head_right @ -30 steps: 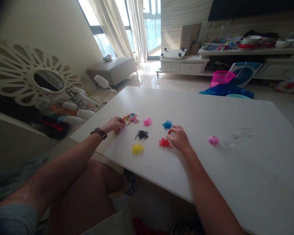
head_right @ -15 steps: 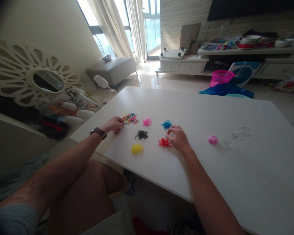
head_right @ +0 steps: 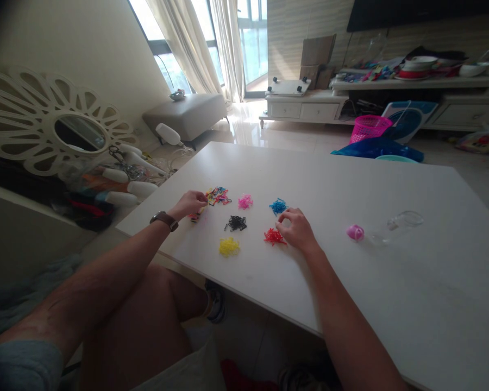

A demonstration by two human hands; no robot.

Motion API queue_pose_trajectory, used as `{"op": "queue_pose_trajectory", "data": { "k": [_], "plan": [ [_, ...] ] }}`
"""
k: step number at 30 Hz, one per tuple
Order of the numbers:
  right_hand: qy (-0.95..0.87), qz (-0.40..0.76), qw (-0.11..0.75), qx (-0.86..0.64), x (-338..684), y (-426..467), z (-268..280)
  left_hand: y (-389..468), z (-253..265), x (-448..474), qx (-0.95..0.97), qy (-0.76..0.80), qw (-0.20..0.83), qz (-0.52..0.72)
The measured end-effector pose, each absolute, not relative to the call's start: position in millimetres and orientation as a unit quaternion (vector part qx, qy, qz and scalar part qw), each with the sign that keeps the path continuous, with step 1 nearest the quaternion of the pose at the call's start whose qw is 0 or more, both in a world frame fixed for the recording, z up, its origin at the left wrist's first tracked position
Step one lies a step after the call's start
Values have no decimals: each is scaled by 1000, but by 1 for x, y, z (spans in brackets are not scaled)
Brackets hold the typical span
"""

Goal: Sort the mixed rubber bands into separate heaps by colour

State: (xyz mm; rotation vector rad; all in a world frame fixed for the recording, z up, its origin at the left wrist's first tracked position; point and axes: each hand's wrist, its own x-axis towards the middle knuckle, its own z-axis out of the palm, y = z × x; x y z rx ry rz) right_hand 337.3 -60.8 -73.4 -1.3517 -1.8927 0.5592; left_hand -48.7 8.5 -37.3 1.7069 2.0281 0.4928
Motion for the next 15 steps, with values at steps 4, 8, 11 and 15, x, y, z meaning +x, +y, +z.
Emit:
{"op": "queue_pose_trajectory", "data": {
  "k": [4, 8, 11, 15],
  "plan": [
    [-738, 218, 366, -524, 337, -61, -74, 10, -44, -49, 639, 719, 218, 168],
    [-736, 216, 372, -522, 337, -60, -75, 11, -47, -50, 650, 711, 212, 165],
    [-736, 218, 373, -521, 337, -60, -76, 10, -47, -50, 645, 715, 221, 151],
    [-737, 219, 373, -520, 337, -59, -76, 7, -44, -47, 628, 725, 244, 144]
  ]
}}
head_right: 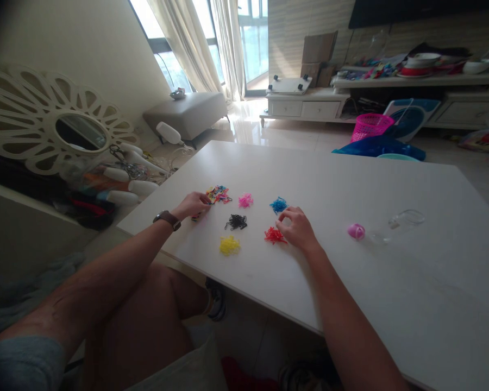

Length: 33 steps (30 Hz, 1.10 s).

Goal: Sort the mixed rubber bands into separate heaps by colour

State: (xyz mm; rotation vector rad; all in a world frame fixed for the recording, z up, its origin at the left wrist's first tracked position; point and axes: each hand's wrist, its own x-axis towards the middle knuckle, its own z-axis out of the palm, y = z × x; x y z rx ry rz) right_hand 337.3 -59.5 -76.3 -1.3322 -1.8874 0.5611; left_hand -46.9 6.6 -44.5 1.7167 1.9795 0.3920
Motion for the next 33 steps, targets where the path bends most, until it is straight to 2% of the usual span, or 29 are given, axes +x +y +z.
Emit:
{"op": "queue_pose_trajectory", "data": {
  "k": [10, 17, 21, 33],
  "plan": [
    [-736, 218, 371, -523, 337, -60, -75, 4, -39, -40, 624, 724, 269, 122],
    [-739, 234, 373, -509, 333, -63, -71, -4, -30, -2, 751, 564, 270, 211],
    [-753, 256, 378, -473, 330, -66, -67, -19, -27, 31, 804, 482, 283, 203],
    [-772, 376, 368, -358, 324, -73, -60, -42, -24, 76, 815, 417, 346, 204]
  ]
}}
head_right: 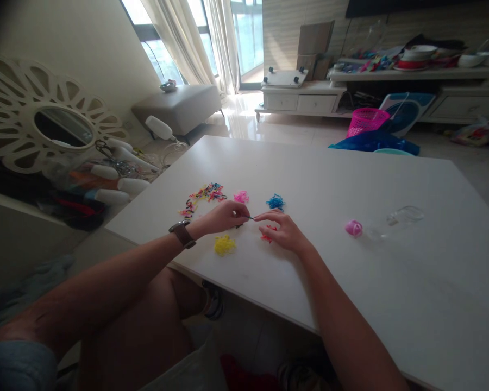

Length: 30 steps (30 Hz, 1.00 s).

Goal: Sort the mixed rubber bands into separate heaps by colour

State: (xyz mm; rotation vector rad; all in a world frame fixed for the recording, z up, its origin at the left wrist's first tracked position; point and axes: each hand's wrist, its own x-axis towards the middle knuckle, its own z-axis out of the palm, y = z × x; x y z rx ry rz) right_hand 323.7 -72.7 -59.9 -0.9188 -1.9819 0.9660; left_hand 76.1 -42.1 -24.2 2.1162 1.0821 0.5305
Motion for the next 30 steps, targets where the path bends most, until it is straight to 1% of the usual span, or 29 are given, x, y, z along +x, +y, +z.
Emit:
{"op": "queue_pose_trajectory", "data": {
  "k": [14, 30],
  "plan": [
    [-780, 365, 367, -351, 323, -71, -63, -49, -24, 81, 812, 411, 360, 205],
    [-770, 373, 371, -361, 325, -70, -65, -49, -18, 81, 837, 383, 334, 205]
  ]
}}
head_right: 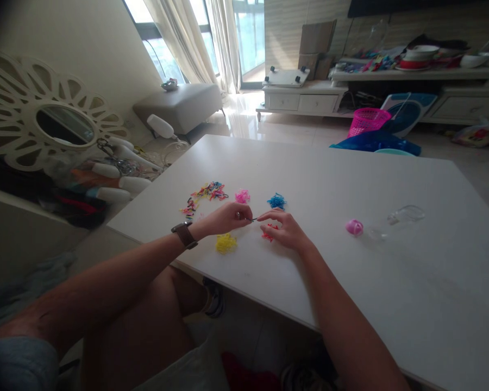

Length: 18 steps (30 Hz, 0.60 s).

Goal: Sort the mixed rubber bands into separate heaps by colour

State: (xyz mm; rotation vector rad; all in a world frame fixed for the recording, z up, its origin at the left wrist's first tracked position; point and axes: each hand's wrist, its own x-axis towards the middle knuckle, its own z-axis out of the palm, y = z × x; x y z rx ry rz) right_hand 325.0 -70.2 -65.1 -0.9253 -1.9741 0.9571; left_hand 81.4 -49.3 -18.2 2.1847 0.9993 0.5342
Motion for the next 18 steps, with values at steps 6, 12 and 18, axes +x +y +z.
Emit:
{"op": "queue_pose_trajectory", "data": {
  "k": [6, 12, 18],
  "plan": [
    [-755, 344, 408, -382, 326, -70, -65, -22, -18, 50, 821, 440, 305, 199],
    [-746, 325, 430, -390, 326, -69, -65, -13, -26, 27, 832, 459, 281, 134],
    [-743, 320, 444, -384, 326, -68, -66, -15, -24, 26, 837, 455, 283, 106]
  ]
}}
